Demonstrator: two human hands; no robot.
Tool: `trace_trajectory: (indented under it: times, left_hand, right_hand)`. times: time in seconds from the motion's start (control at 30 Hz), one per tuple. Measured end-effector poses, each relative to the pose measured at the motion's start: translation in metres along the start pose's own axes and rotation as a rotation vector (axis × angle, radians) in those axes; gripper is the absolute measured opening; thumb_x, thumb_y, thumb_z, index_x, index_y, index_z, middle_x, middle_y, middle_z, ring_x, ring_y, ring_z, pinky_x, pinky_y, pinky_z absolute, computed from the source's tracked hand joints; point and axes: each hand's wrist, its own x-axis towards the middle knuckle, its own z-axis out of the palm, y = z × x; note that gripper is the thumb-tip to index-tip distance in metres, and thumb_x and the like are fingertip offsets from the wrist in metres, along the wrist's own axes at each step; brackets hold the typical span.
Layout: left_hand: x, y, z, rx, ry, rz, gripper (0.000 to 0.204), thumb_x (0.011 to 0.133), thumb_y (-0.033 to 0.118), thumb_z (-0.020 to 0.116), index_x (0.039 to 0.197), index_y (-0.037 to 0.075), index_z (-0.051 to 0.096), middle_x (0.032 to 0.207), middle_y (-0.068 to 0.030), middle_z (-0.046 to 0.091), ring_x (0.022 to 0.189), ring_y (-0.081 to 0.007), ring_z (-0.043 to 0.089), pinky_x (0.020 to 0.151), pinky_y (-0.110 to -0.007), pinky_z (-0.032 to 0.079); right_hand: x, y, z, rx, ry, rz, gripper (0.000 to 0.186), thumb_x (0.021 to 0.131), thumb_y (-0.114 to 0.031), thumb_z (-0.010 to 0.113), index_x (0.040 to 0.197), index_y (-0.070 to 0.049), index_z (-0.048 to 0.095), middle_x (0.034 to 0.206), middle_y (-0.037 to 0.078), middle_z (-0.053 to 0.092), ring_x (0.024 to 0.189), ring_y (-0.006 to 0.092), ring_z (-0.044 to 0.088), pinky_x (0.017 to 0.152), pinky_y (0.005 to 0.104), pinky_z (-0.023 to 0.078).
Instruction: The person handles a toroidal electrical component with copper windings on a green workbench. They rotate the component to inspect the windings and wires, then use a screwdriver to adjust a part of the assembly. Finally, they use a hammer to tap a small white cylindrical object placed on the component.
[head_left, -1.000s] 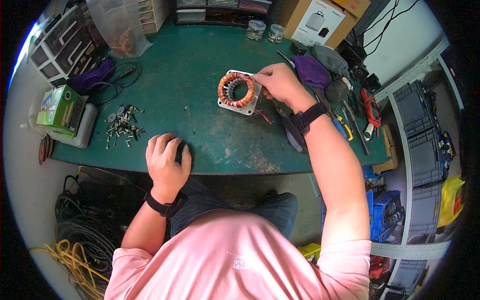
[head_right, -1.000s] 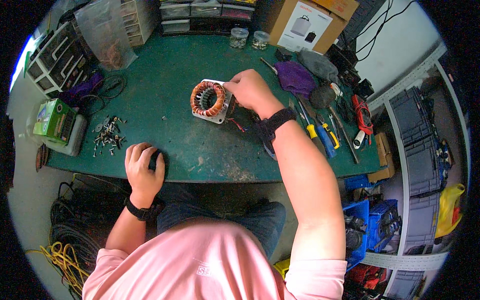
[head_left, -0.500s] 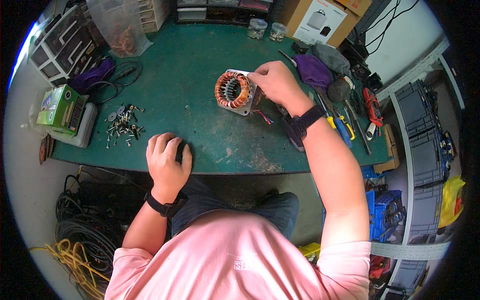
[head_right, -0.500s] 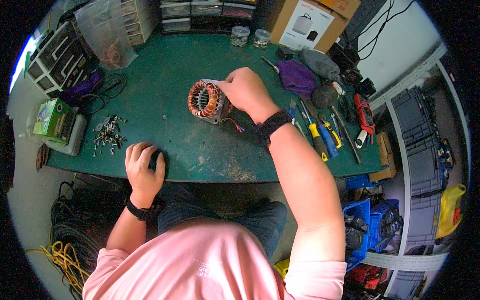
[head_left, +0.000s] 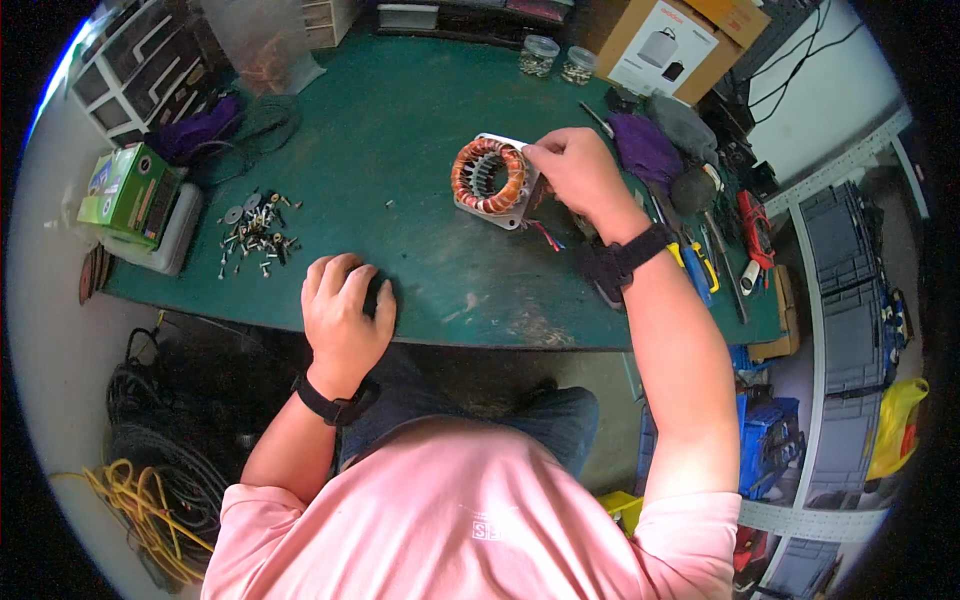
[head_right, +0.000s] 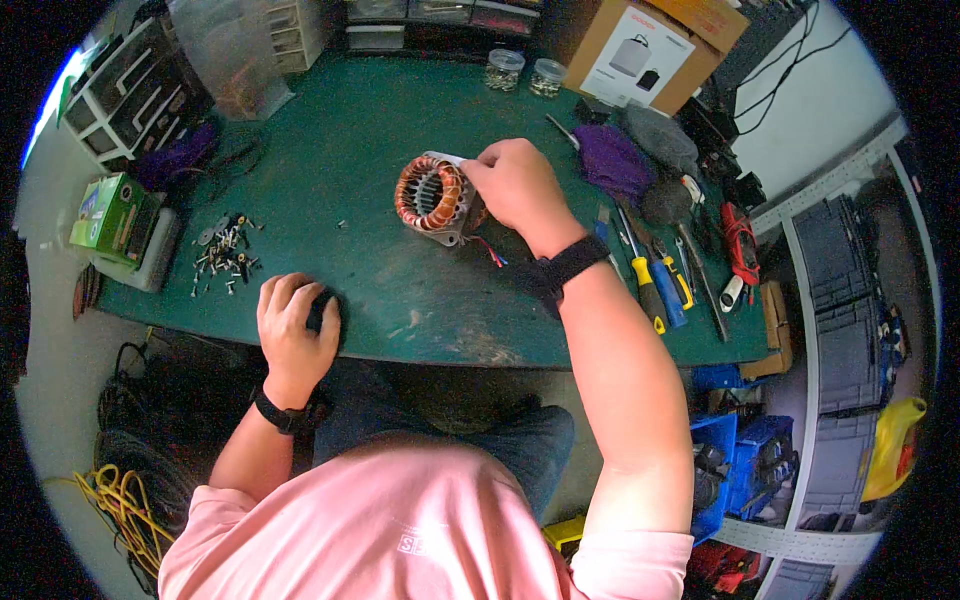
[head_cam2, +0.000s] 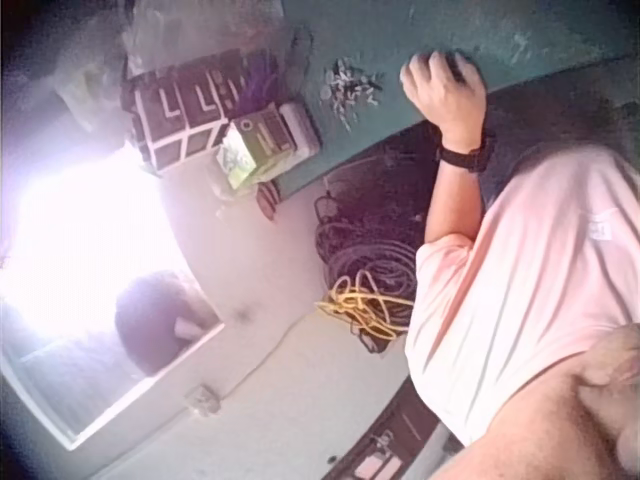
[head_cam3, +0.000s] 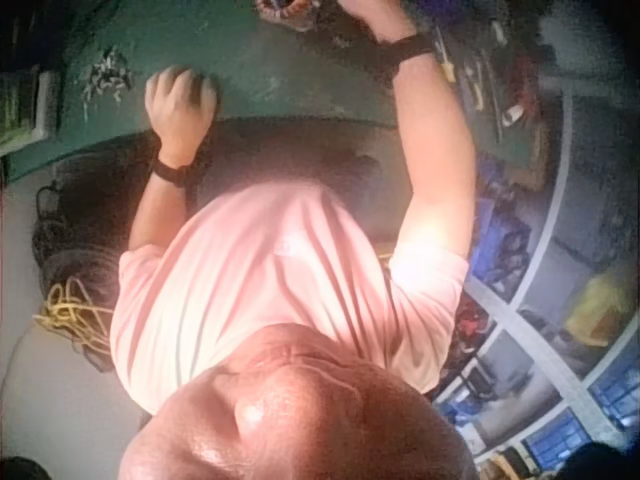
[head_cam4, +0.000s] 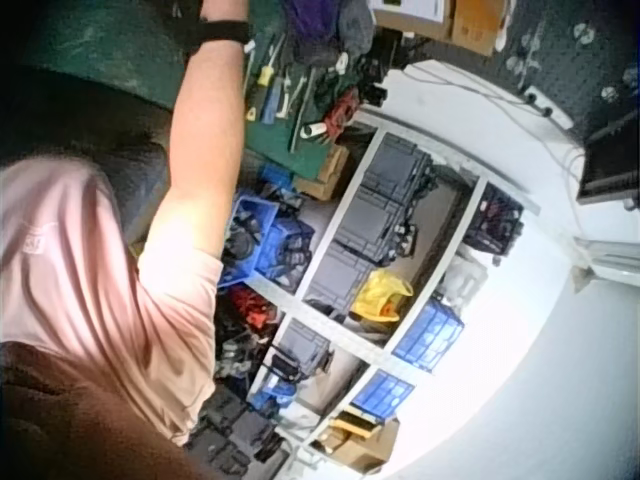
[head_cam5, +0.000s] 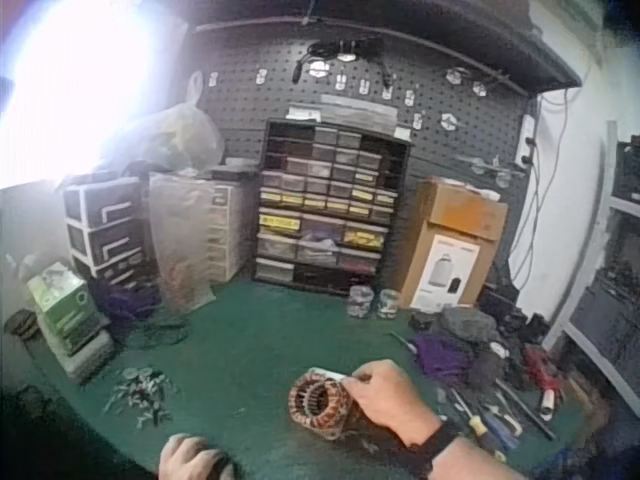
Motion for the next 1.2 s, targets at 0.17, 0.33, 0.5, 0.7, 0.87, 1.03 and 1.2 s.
trace_trajectory:
  times: [0.17,0.33,0.5,0.7,0.87,1.03,1.2]
  left_hand:
    - [0.0,0.001,-0.001,-0.008,0.001,-0.013,0.019,0.073,0.006,0.073,0.09,0.001,0.066,0.099,-0.0147,0.064,0.095,-0.0354,0.059,0.084,-0.044,0.049]
    - [-0.001,0.001,-0.002,-0.003,0.006,-0.018,0.019,0.073,0.007,0.074,0.089,0.001,0.067,0.099,-0.0145,0.064,0.095,-0.0352,0.059,0.084,-0.044,0.049]
    - [0.0,0.001,-0.002,-0.009,0.001,-0.03,0.019,0.073,0.007,0.074,0.09,0.001,0.067,0.1,-0.0143,0.064,0.097,-0.0354,0.059,0.085,-0.044,0.049]
    - [0.0,0.001,-0.003,-0.003,-0.008,-0.031,0.019,0.074,0.008,0.074,0.091,0.001,0.067,0.1,-0.0144,0.064,0.098,-0.0354,0.059,0.086,-0.044,0.049]
    - [0.001,0.002,-0.002,0.016,-0.022,-0.037,0.019,0.074,0.008,0.073,0.091,0.002,0.067,0.101,-0.0142,0.064,0.099,-0.0354,0.059,0.087,-0.044,0.048]
    - [0.001,0.002,-0.002,0.016,-0.027,-0.035,0.02,0.074,0.008,0.073,0.091,0.002,0.066,0.101,-0.0141,0.064,0.099,-0.0355,0.059,0.087,-0.044,0.048]
    - [0.0,0.001,-0.001,0.022,-0.024,-0.029,0.02,0.073,0.007,0.073,0.091,0.002,0.066,0.101,-0.0142,0.064,0.098,-0.0356,0.058,0.087,-0.044,0.048]
  right_hand:
    - [-0.001,0.007,0.003,0.054,0.011,0.028,0.035,0.086,-0.03,0.069,0.088,0.004,0.075,0.082,0.025,0.07,0.078,0.0383,0.071,0.073,0.0425,0.054]
    - [-0.002,0.006,0.002,0.076,0.002,0.031,0.033,0.087,-0.028,0.068,0.089,0.004,0.074,0.081,0.024,0.071,0.074,0.0353,0.07,0.07,0.0403,0.053]
    - [-0.006,0.003,0.001,0.072,-0.002,0.017,0.032,0.088,-0.027,0.068,0.091,0.004,0.074,0.083,0.024,0.071,0.075,0.0347,0.071,0.07,0.04,0.053]
    - [-0.008,0.003,0.0,0.058,-0.013,-0.01,0.031,0.088,-0.027,0.068,0.093,0.003,0.075,0.084,0.023,0.071,0.076,0.0348,0.071,0.07,0.0397,0.053]
    - [-0.009,0.002,-0.001,0.082,-0.013,0.006,0.031,0.088,-0.027,0.068,0.092,0.003,0.075,0.084,0.023,0.071,0.076,0.0347,0.071,0.07,0.0399,0.053]
    - [-0.009,0.002,-0.002,0.092,-0.027,0.019,0.031,0.088,-0.027,0.069,0.092,0.003,0.075,0.083,0.023,0.071,0.076,0.0353,0.07,0.07,0.0402,0.053]
    - [-0.009,0.004,-0.001,0.089,-0.001,-0.027,0.031,0.087,-0.027,0.069,0.091,0.003,0.075,0.083,0.023,0.071,0.076,0.0364,0.07,0.071,0.0405,0.053]
